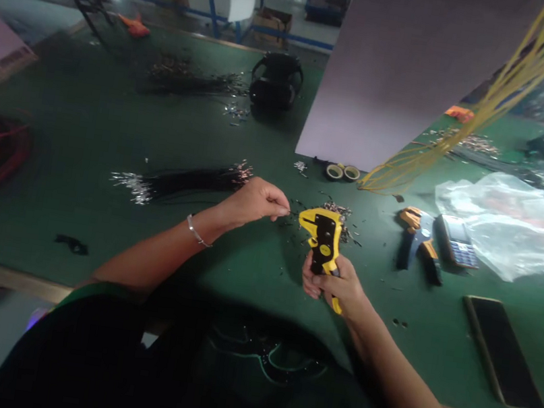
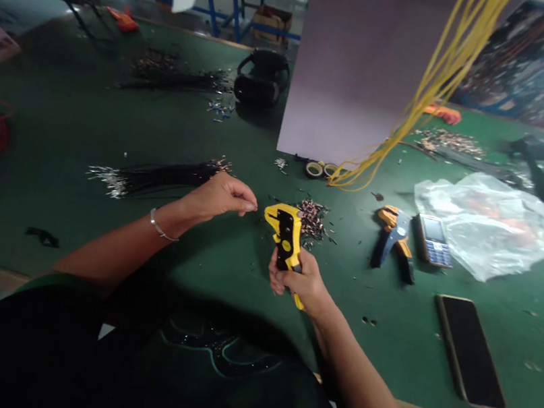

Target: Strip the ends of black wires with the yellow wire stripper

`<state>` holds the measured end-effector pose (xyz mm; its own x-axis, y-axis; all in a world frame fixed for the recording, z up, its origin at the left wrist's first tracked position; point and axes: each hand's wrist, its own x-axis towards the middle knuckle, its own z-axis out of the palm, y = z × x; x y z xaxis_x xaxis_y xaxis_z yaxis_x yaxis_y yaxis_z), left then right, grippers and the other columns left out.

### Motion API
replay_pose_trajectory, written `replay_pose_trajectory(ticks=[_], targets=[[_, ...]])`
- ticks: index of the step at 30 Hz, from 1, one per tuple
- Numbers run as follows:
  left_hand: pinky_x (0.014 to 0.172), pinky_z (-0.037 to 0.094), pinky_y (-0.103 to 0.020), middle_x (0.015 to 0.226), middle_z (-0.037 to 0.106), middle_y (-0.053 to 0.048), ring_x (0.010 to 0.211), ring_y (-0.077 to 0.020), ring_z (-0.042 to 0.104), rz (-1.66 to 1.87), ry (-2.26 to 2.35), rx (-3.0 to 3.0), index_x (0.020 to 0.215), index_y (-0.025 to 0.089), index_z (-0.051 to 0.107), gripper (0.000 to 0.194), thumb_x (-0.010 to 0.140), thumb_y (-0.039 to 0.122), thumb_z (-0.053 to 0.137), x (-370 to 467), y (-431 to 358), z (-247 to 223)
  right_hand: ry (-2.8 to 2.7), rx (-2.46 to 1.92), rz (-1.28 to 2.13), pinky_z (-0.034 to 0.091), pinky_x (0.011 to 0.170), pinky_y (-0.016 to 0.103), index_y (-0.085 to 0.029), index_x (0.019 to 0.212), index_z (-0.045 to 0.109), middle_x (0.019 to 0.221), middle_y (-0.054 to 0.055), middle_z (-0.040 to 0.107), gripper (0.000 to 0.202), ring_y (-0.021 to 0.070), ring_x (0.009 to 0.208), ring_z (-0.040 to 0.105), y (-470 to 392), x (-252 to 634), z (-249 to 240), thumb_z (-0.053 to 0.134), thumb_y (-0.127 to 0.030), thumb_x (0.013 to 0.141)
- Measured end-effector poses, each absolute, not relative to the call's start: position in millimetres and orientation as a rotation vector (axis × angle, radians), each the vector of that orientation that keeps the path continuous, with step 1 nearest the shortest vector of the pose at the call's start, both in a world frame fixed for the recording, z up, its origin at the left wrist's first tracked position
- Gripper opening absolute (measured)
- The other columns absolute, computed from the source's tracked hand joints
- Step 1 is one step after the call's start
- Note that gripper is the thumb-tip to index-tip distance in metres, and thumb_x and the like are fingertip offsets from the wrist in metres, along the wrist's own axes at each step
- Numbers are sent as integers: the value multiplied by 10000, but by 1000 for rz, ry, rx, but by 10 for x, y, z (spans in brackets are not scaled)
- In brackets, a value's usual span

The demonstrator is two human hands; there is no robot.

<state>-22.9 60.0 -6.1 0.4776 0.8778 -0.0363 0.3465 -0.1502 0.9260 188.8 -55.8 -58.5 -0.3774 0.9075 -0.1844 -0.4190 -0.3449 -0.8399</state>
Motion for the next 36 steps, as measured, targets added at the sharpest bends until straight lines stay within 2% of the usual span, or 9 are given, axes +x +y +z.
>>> replay_pose_trajectory(ticks=[4, 12, 17, 28, 36], targets=[[520, 379, -216, 517, 607, 5, 502, -79, 512, 710, 1114, 1750, 668, 126, 707, 101, 699, 192, 637, -229, 587, -33, -897, -794, 1805, 375, 430, 268, -156, 789, 577, 610, -19, 540, 229, 111, 463, 468, -512, 1904, -559, 619, -78, 578], [478, 356, -191, 503, 598, 23, 480, -70, 488, 792, 1190, 1877, 680, 132, 699, 147, 738, 162, 567, -124, 367, 25, -930, -884, 1674, 465, 628, 372, -179, 935, 584, 758, 12, 603, 392, 179, 636, 564, -454, 1914, -590, 603, -103, 551], [471, 349, -186, 454, 549, 44, 462, -67, 475, 842, 1239, 1903, 650, 135, 678, 155, 735, 137, 549, -26, 206, -35, -928, -960, 1580, 472, 662, 366, -180, 956, 578, 770, 1, 606, 400, 168, 643, 575, -460, 1859, -628, 606, -95, 566], [509, 367, -208, 507, 591, 24, 484, -74, 501, 1090, 1315, 2156, 565, 152, 613, 192, 735, 88, 551, 117, 29, -181, -942, -1006, 1563, 477, 683, 359, -181, 961, 571, 786, 0, 618, 379, 169, 660, 598, -471, 1785, -583, 604, -125, 588], [515, 364, -228, 537, 621, 15, 495, -86, 515, 1051, 1233, 2285, 559, 162, 592, 203, 736, 77, 539, 154, -46, -290, -996, -1077, 1497, 482, 649, 335, -192, 948, 587, 779, -7, 622, 367, 160, 635, 598, -469, 1764, -585, 621, -141, 586]])
